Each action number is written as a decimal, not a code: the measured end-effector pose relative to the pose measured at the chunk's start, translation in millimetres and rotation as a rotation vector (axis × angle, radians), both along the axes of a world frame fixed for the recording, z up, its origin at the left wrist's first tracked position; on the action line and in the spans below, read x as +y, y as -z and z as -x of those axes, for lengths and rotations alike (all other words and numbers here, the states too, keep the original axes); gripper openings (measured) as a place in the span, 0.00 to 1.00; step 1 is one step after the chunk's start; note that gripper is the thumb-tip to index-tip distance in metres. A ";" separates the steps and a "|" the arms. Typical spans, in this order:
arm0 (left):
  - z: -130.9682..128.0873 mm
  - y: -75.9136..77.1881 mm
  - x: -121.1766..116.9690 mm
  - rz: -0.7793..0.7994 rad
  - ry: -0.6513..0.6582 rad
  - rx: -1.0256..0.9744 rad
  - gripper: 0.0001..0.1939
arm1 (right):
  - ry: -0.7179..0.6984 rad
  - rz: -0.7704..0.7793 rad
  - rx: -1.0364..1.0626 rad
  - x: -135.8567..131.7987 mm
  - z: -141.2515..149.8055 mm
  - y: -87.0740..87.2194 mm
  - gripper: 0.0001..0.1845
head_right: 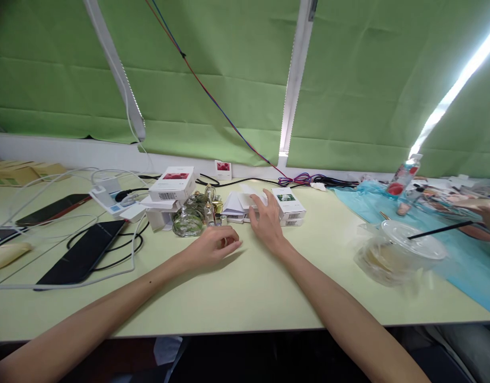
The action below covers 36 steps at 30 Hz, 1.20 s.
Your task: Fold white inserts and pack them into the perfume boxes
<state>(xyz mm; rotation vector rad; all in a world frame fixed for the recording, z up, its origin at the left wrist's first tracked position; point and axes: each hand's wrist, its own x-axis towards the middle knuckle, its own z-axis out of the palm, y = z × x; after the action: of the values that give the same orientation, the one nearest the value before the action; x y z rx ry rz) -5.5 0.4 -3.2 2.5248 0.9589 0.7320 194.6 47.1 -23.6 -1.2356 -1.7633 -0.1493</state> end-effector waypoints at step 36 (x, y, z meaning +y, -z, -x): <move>-1.9 -5.3 5.4 0.560 -0.123 -0.533 0.31 | -0.174 -0.160 0.271 -19.0 19.0 -9.5 0.21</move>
<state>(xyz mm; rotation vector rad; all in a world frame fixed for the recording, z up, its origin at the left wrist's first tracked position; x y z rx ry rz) -3.6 5.8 2.0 1.6834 0.9585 0.9476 175.6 28.1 -14.0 -0.9359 -1.5803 -0.0197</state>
